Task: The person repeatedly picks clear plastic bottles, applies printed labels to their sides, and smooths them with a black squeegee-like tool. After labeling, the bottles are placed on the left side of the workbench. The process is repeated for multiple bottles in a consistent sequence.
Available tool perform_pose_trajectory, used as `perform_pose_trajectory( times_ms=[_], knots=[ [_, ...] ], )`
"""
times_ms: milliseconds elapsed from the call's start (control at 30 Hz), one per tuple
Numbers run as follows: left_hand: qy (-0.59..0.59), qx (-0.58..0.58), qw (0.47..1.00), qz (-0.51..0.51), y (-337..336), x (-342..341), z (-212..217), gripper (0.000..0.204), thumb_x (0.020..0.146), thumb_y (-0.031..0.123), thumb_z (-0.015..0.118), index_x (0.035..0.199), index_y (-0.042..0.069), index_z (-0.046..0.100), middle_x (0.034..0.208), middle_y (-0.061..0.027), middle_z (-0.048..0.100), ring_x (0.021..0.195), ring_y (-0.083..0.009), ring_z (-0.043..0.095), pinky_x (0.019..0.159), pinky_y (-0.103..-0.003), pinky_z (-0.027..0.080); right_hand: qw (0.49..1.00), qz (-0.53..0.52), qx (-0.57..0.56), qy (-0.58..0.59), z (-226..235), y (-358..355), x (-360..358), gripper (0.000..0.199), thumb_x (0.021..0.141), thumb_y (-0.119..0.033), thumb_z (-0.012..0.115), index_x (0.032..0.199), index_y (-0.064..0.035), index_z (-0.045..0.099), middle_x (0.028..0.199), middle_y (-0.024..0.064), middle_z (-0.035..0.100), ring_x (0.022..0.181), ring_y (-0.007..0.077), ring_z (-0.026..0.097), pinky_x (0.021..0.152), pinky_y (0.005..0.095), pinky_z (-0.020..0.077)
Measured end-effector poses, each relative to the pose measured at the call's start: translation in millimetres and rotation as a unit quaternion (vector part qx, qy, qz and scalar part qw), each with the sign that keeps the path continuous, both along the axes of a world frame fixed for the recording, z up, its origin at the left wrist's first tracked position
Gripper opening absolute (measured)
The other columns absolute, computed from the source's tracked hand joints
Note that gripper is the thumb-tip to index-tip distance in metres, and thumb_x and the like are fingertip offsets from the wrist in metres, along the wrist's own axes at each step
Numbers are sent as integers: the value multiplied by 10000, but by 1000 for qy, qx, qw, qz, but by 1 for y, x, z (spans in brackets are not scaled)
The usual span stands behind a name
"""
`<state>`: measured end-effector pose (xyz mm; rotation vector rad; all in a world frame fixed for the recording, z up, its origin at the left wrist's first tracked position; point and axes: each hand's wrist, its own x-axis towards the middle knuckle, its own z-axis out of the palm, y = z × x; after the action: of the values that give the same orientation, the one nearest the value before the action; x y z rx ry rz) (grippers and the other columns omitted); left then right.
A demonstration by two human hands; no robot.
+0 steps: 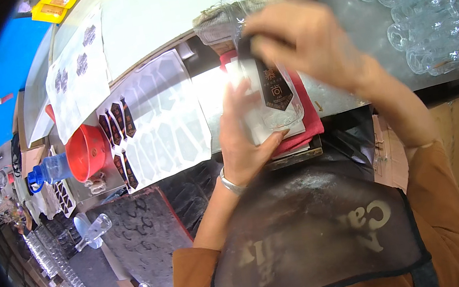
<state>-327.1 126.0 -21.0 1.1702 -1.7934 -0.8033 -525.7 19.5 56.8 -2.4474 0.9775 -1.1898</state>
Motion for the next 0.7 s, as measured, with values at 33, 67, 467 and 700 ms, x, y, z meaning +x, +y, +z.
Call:
perform_pose_trajectory(
  times_ms=[33, 67, 467, 700],
  knots=[
    [5, 4, 1000, 0, 0, 0, 0, 1164, 609, 77, 888, 1548, -28, 207, 1485, -178, 502, 1184, -323, 621, 1011, -426, 458, 998, -56, 18, -25, 5, -16, -4, 187, 764, -34, 704, 946, -75, 699, 894, 104, 673, 786, 247, 650, 686, 338, 536],
    [10, 8, 1000, -1, 1, 1, 0, 1166, 609, 74, 886, 1549, -30, 205, 1486, -185, 499, 1182, -326, 621, 1014, -426, 454, 994, -71, -86, 0, 6, -18, -8, 214, 744, -24, 724, 949, -75, 689, 901, 98, 669, 806, 250, 655, 708, 355, 543],
    [-32, -24, 999, 11, -1, -5, 8, 1090, 611, 82, 879, 1521, -43, 293, 1446, -238, 478, 1285, -382, 524, 1079, -436, 421, 995, 61, 32, -68, -19, 33, -25, 368, 691, 48, 734, 1036, -76, 705, 1068, 115, 698, 1011, 304, 658, 839, 387, 548],
    [82, 14, 997, 5, -1, -22, 14, 1053, 718, 91, 868, 1551, -33, 235, 1490, -215, 441, 1358, -341, 470, 1114, -422, 397, 813, -38, 515, -271, -7, 99, -44, 227, 926, -53, 638, 1138, 14, 684, 966, 91, 703, 867, 178, 668, 775, 326, 536]
  ],
)
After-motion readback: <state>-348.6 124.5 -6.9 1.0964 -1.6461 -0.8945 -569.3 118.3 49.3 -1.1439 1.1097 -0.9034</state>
